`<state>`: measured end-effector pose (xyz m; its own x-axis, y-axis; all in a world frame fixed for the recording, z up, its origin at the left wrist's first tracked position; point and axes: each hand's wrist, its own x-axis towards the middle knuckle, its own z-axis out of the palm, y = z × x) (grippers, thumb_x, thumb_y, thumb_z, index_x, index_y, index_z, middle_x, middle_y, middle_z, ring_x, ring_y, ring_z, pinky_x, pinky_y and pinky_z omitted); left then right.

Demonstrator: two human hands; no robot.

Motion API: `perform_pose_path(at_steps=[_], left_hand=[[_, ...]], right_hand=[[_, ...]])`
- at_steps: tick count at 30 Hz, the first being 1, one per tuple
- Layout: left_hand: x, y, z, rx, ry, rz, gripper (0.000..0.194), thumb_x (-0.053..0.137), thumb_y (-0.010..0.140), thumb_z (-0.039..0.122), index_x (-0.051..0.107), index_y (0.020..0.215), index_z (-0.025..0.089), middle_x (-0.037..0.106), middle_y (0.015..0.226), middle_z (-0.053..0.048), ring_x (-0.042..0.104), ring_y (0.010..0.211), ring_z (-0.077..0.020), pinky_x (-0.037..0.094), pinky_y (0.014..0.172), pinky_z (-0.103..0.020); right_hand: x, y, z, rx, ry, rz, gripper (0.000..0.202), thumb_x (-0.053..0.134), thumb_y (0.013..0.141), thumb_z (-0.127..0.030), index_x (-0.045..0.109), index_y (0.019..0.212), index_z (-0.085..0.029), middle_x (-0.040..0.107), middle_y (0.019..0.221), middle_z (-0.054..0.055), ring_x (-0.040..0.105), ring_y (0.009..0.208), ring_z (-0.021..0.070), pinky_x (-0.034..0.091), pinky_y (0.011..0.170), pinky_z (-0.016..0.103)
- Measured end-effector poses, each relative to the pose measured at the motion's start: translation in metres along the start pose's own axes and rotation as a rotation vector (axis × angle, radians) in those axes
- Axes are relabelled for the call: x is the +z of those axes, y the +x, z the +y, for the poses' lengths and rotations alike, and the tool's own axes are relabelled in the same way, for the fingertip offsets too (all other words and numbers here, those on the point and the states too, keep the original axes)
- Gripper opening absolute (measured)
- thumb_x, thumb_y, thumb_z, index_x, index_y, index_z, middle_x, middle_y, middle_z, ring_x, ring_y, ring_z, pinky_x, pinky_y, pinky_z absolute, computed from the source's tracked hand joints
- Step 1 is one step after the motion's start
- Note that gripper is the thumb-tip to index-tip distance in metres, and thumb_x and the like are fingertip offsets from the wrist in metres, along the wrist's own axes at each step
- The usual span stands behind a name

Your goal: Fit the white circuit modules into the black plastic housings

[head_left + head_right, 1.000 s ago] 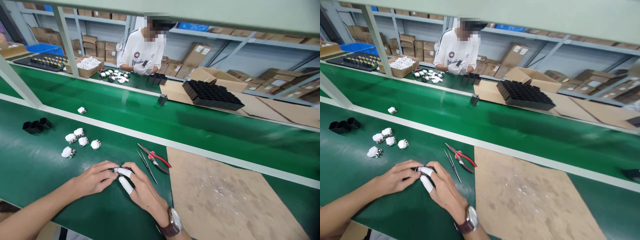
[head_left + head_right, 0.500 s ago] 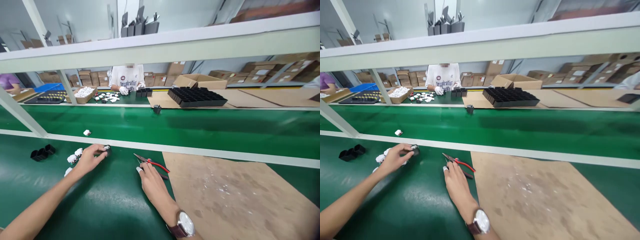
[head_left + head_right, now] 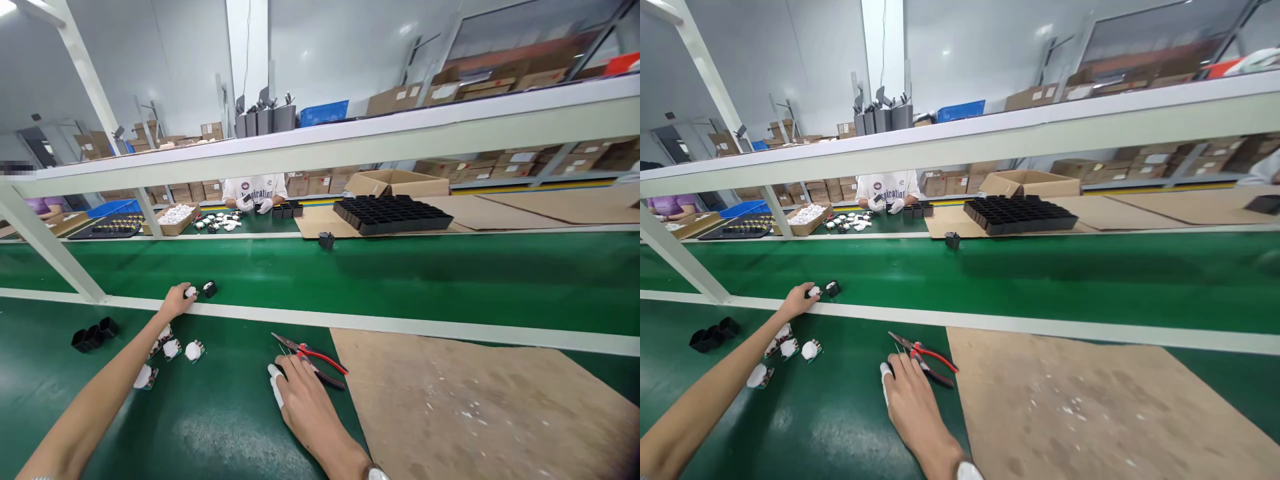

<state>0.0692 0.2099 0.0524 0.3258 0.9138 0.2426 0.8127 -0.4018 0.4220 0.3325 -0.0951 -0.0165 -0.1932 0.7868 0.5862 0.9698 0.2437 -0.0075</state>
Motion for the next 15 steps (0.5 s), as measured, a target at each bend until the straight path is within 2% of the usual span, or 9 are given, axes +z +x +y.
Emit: perform_pose_path(at_steps=[2,4,6,8,11,13,15], left_hand=[[-0.01,-0.005,0.003,0.028,-0.013,-0.035,0.029,0.069,0.1,0.033,0.069,0.123,0.016,0.073,0.118,-0.011,0.071,0.106,-0.0269,0.057,0.098,-0.048],[-0.016,-0.025,0.012,0.092,-0.048,-0.07,0.028,0.067,0.098,0.031,0.07,0.124,0.019,0.074,0.116,-0.011,0.073,0.104,-0.0275,0.058,0.096,-0.044],[-0.014,-0.061,0.027,0.193,-0.102,-0.129,0.033,0.067,0.096,0.032,0.07,0.128,0.023,0.075,0.121,-0.009,0.073,0.107,-0.0271,0.058,0.097,-0.04],[-0.009,-0.108,0.045,0.309,-0.153,-0.212,0.043,0.074,0.091,0.032,0.068,0.133,0.026,0.074,0.126,-0.007,0.071,0.113,-0.0262,0.057,0.101,-0.037],[-0.004,-0.164,0.06,0.51,-0.174,-0.336,0.058,0.081,0.087,0.033,0.063,0.142,0.026,0.074,0.123,-0.01,0.069,0.115,-0.0294,0.056,0.102,-0.043],[-0.012,-0.177,0.052,0.604,-0.177,-0.354,0.065,0.083,0.088,0.043,0.06,0.145,0.024,0.072,0.128,-0.014,0.066,0.12,-0.0321,0.054,0.105,-0.047],[-0.032,-0.172,0.027,0.548,-0.126,-0.25,0.063,0.08,0.09,0.051,0.06,0.143,0.024,0.069,0.136,-0.014,0.063,0.128,-0.0318,0.051,0.11,-0.047]], right_hand=[[-0.002,0.001,-0.003,-0.015,0.021,-0.003,0.032,0.059,0.077,0.004,0.069,0.099,-0.019,0.068,0.11,0.012,0.064,0.099,0.0297,0.058,0.087,0.045],[-0.003,0.002,-0.005,-0.034,0.047,0.005,0.03,0.057,0.08,0.003,0.068,0.098,-0.019,0.068,0.111,0.012,0.064,0.099,0.0289,0.059,0.086,0.044],[-0.004,0.004,-0.008,-0.057,0.093,0.02,0.03,0.053,0.085,0.003,0.068,0.1,-0.018,0.068,0.112,0.012,0.064,0.099,0.0279,0.059,0.085,0.043],[-0.004,0.005,-0.011,-0.079,0.159,0.037,0.031,0.05,0.09,0.001,0.067,0.109,-0.018,0.068,0.113,0.013,0.065,0.1,0.027,0.058,0.084,0.042],[0.001,0.004,-0.016,-0.101,0.252,0.026,0.034,0.047,0.097,-0.004,0.065,0.123,-0.018,0.069,0.114,0.013,0.066,0.1,0.0266,0.059,0.082,0.043],[0.003,0.002,-0.019,-0.119,0.29,0.004,0.036,0.047,0.099,-0.006,0.063,0.128,-0.018,0.069,0.115,0.013,0.067,0.1,0.0271,0.06,0.081,0.043],[0.002,0.001,-0.024,-0.13,0.326,-0.007,0.037,0.048,0.1,-0.007,0.062,0.132,-0.018,0.069,0.117,0.014,0.067,0.102,0.0274,0.061,0.082,0.044]])
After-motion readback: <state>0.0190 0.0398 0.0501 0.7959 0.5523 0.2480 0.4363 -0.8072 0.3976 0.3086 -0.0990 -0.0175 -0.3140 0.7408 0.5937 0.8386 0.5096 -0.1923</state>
